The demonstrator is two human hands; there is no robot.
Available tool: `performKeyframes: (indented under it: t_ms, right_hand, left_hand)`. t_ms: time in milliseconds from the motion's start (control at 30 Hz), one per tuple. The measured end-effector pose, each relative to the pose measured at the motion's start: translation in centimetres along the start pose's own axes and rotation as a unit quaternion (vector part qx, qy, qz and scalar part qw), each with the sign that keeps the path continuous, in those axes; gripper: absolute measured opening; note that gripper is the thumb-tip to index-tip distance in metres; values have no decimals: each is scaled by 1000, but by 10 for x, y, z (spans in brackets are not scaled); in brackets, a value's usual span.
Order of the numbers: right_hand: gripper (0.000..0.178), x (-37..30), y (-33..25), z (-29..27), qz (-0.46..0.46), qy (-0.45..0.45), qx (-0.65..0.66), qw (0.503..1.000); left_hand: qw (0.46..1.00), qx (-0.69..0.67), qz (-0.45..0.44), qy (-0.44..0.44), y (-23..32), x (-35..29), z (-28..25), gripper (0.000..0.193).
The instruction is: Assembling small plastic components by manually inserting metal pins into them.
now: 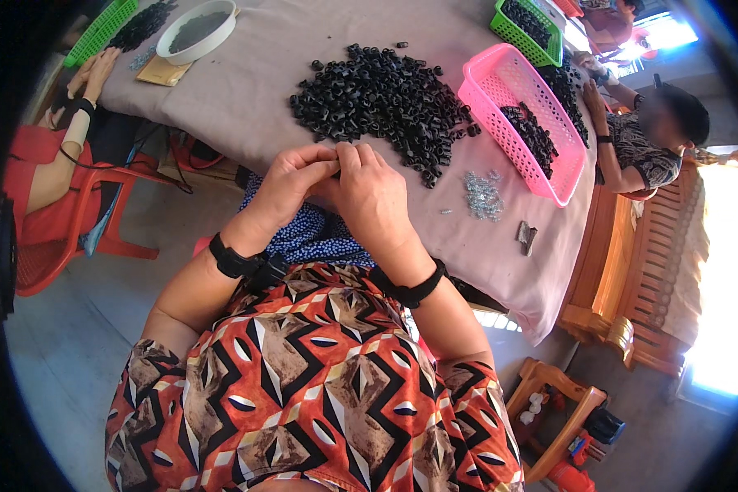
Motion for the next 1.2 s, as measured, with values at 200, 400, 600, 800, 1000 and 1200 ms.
performKeyframes:
  t_ms: [200, 400, 600, 800, 1000, 1200]
  right_hand:
    - [38, -2, 10, 1, 7, -39, -1, 999]
    - [35, -7, 11, 5, 12, -51, -13, 999]
    - [33, -5, 5, 7, -3, -14, 16, 1000]
    - [30, -3, 10, 5, 25, -2, 65, 998]
    - [31, -9, 11, 2, 53, -18, 78, 995]
    - [37, -6, 45, -24, 142, -51, 153, 977]
  left_hand:
    - [997, 12, -56, -53, 5, -1, 3, 22]
    - [994, 2, -76, -74, -2, 0, 1, 27]
    - [996, -11, -67, -50, 2, -3, 3, 28]
    - [996, 25, -66, -59, 1, -1, 2, 30]
    - [994, 41, -68, -81, -1, 2, 4, 31]
    - [992, 42, -104, -53, 6, 1, 2, 41]
Point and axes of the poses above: each hand's wrist, its own x-axis towards the middle knuckle, its own z-axis out of the palm, y = z × x, the point moved 2 cm from there along x, towards the middle knuckle, and after that the axes turned 1 degree about -x, right-handed, at the moved point
